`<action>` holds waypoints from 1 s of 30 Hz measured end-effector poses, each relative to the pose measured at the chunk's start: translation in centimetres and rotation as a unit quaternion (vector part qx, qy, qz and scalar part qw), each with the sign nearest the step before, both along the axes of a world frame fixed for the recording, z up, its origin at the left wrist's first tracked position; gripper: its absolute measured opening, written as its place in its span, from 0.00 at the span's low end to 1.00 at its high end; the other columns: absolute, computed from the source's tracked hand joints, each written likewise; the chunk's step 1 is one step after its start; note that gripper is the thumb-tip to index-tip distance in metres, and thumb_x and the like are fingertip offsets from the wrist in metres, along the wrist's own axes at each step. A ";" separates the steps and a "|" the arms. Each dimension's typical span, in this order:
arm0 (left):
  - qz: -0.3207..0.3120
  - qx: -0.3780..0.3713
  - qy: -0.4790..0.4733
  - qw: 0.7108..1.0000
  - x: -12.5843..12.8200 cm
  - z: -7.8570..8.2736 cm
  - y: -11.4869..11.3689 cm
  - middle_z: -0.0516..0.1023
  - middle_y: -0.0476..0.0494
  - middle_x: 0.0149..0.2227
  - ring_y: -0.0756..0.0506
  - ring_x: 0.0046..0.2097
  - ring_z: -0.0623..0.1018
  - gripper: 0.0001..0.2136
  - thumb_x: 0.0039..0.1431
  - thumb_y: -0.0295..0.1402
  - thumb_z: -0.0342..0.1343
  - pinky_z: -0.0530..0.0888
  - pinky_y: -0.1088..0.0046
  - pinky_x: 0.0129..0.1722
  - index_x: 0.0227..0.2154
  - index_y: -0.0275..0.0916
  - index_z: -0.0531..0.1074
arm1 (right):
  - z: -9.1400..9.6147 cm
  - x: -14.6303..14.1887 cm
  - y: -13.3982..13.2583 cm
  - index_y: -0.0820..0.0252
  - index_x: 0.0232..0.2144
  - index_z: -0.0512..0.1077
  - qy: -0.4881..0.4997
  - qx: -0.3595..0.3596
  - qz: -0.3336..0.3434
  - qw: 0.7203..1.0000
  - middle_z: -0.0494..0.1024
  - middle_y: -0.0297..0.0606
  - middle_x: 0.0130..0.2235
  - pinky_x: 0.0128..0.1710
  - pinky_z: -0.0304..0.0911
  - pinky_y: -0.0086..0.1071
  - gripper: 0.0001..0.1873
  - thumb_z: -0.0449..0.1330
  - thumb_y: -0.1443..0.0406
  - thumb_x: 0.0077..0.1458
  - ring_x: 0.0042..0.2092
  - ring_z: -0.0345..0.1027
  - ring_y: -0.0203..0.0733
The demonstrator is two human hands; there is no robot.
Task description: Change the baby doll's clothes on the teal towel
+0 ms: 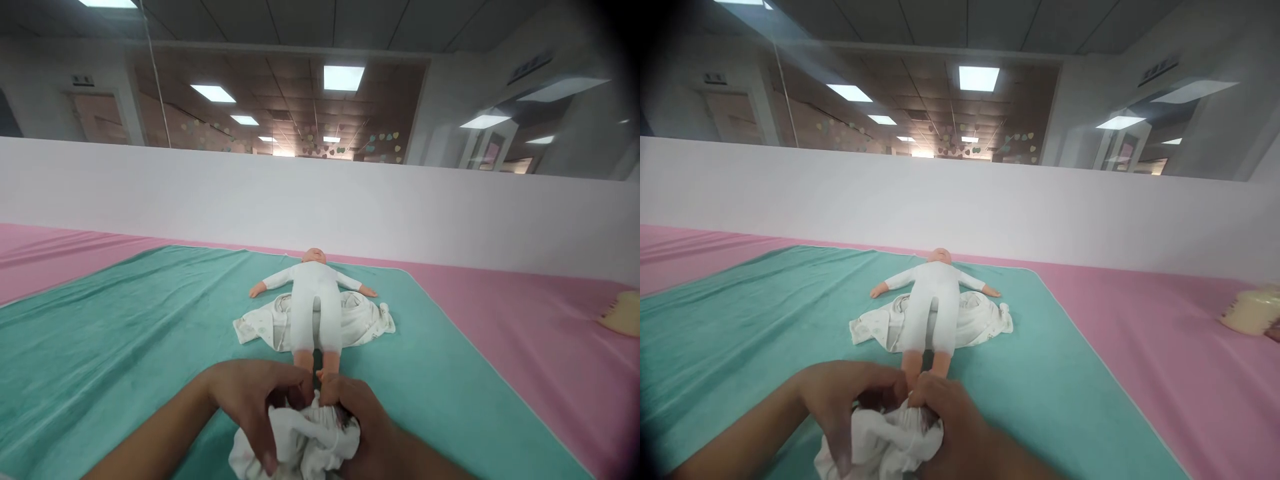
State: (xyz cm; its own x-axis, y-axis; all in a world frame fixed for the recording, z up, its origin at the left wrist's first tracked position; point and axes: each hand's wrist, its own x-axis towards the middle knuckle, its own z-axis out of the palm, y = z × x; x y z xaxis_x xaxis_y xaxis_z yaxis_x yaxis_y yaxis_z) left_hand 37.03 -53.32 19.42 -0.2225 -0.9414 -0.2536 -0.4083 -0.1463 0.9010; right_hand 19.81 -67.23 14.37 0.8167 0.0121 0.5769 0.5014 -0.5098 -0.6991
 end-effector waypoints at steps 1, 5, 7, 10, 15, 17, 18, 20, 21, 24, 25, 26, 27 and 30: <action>-0.020 0.018 0.079 0.996 0.3 -0.4 0.0 0.71 0.51 0.33 0.51 0.29 0.68 0.29 0.23 0.35 0.71 0.66 0.77 0.26 0.35 0.39 0.69 | 0.3 -0.1 0.0 0.58 0.28 0.61 0.051 0.072 0.031 0.996 0.67 0.32 0.31 0.30 0.55 0.27 0.15 0.64 0.66 0.38 0.30 0.58 0.33; 0.045 -0.071 0.294 0.952 1.3 -1.4 0.0 0.72 0.45 0.29 0.50 0.29 0.70 0.22 0.40 0.44 0.66 0.67 0.78 0.27 0.35 0.33 0.73 | 0.8 0.0 -1.9 0.60 0.34 0.68 0.218 0.245 0.164 0.930 0.68 0.35 0.35 0.33 0.56 0.29 0.22 0.64 0.51 0.43 0.35 0.60 0.36; 0.148 -0.150 0.327 0.921 1.8 -1.5 -0.2 0.72 0.45 0.27 0.51 0.27 0.69 0.18 0.49 0.45 0.60 0.66 0.78 0.26 0.32 0.32 0.74 | 0.7 0.3 -3.2 0.61 0.33 0.69 0.231 0.297 0.170 0.911 0.68 0.37 0.34 0.34 0.57 0.30 0.28 0.59 0.42 0.44 0.34 0.61 0.37; 0.268 -0.198 0.364 0.870 2.3 -1.6 -0.6 0.69 0.47 0.25 0.52 0.24 0.68 0.13 0.52 0.41 0.59 0.66 0.79 0.23 0.27 0.34 0.72 | 0.5 0.9 -4.7 0.61 0.28 0.69 0.212 0.383 0.119 0.891 0.68 0.36 0.29 0.29 0.56 0.29 0.29 0.54 0.40 0.47 0.30 0.60 0.36; 0.352 -0.213 0.422 0.808 2.1 -1.2 -1.3 0.69 0.50 0.26 0.50 0.26 0.72 0.07 0.51 0.32 0.60 0.69 0.76 0.26 0.31 0.39 0.69 | 0.2 2.1 -5.5 0.57 0.33 0.70 0.148 0.451 -0.002 0.880 0.70 0.32 0.31 0.30 0.57 0.27 0.11 0.63 0.58 0.49 0.31 0.63 0.34; 0.410 -0.237 0.430 0.769 2.6 -1.1 -1.2 0.69 0.51 0.27 0.49 0.27 0.73 0.09 0.51 0.33 0.60 0.71 0.75 0.27 0.35 0.41 0.69 | -0.2 2.5 -5.9 0.55 0.37 0.70 0.134 0.447 -0.032 0.884 0.72 0.33 0.36 0.35 0.60 0.29 0.12 0.63 0.60 0.49 0.36 0.66 0.36; 0.447 -0.254 0.429 0.743 3.1 -1.0 -1.1 0.69 0.51 0.28 0.49 0.27 0.73 0.11 0.50 0.33 0.61 0.71 0.74 0.28 0.38 0.43 0.69 | -0.4 2.7 -6.2 0.55 0.39 0.70 0.129 0.438 -0.044 0.888 0.73 0.35 0.38 0.39 0.61 0.31 0.13 0.63 0.59 0.49 0.39 0.66 0.38; 0.521 -0.286 0.415 0.688 4.5 -1.1 -0.7 0.70 0.52 0.29 0.50 0.27 0.73 0.18 0.49 0.34 0.62 0.72 0.74 0.27 0.44 0.45 0.68 | -1.0 3.0 -6.7 0.57 0.39 0.70 0.130 0.415 -0.061 0.898 0.74 0.38 0.41 0.44 0.62 0.35 0.15 0.62 0.57 0.50 0.42 0.67 0.41; 0.550 -0.300 0.407 0.665 5.4 -1.2 -0.5 0.70 0.53 0.29 0.50 0.27 0.73 0.20 0.48 0.34 0.62 0.72 0.74 0.27 0.46 0.46 0.67 | -1.3 3.1 -6.8 0.58 0.39 0.70 0.135 0.404 -0.068 0.902 0.74 0.40 0.42 0.44 0.62 0.37 0.15 0.61 0.56 0.50 0.42 0.67 0.41; 0.596 -0.340 0.389 0.615 8.2 -1.7 0.0 0.70 0.53 0.30 0.50 0.28 0.73 0.23 0.48 0.29 0.61 0.73 0.74 0.29 0.48 0.45 0.66 | -2.1 3.4 -7.1 0.59 0.36 0.70 0.155 0.380 -0.096 0.907 0.74 0.40 0.40 0.38 0.64 0.36 0.16 0.60 0.54 0.51 0.36 0.67 0.39; 0.605 -0.356 0.381 0.601 9.0 -1.9 0.1 0.71 0.52 0.30 0.51 0.29 0.73 0.22 0.48 0.27 0.59 0.73 0.75 0.30 0.48 0.45 0.66 | -2.3 3.5 -7.0 0.60 0.35 0.70 0.160 0.372 -0.104 0.908 0.74 0.39 0.38 0.35 0.63 0.34 0.16 0.60 0.54 0.51 0.35 0.67 0.37; 0.614 -0.372 0.371 0.588 9.7 -2.2 0.2 0.71 0.52 0.32 0.52 0.29 0.73 0.22 0.49 0.25 0.58 0.73 0.76 0.31 0.48 0.45 0.66 | -2.4 3.6 -7.0 0.60 0.34 0.69 0.164 0.364 -0.111 0.910 0.74 0.38 0.37 0.33 0.62 0.32 0.16 0.60 0.53 0.51 0.33 0.67 0.36; 0.623 -0.389 0.355 0.578 10.3 -2.5 0.2 0.72 0.51 0.34 0.52 0.30 0.73 0.23 0.49 0.23 0.57 0.73 0.77 0.33 0.49 0.45 0.65 | -2.5 3.6 -6.9 0.60 0.33 0.69 0.166 0.355 -0.116 0.913 0.73 0.37 0.35 0.31 0.61 0.31 0.16 0.59 0.53 0.51 0.32 0.66 0.36; 0.643 -0.409 0.264 0.591 11.2 -3.3 0.1 0.71 0.49 0.47 0.51 0.40 0.74 0.27 0.49 0.25 0.59 0.72 0.75 0.41 0.52 0.50 0.62 | -2.8 3.8 -6.9 0.60 0.32 0.68 0.164 0.323 -0.135 0.922 0.73 0.35 0.32 0.29 0.59 0.30 0.16 0.58 0.52 0.51 0.31 0.65 0.36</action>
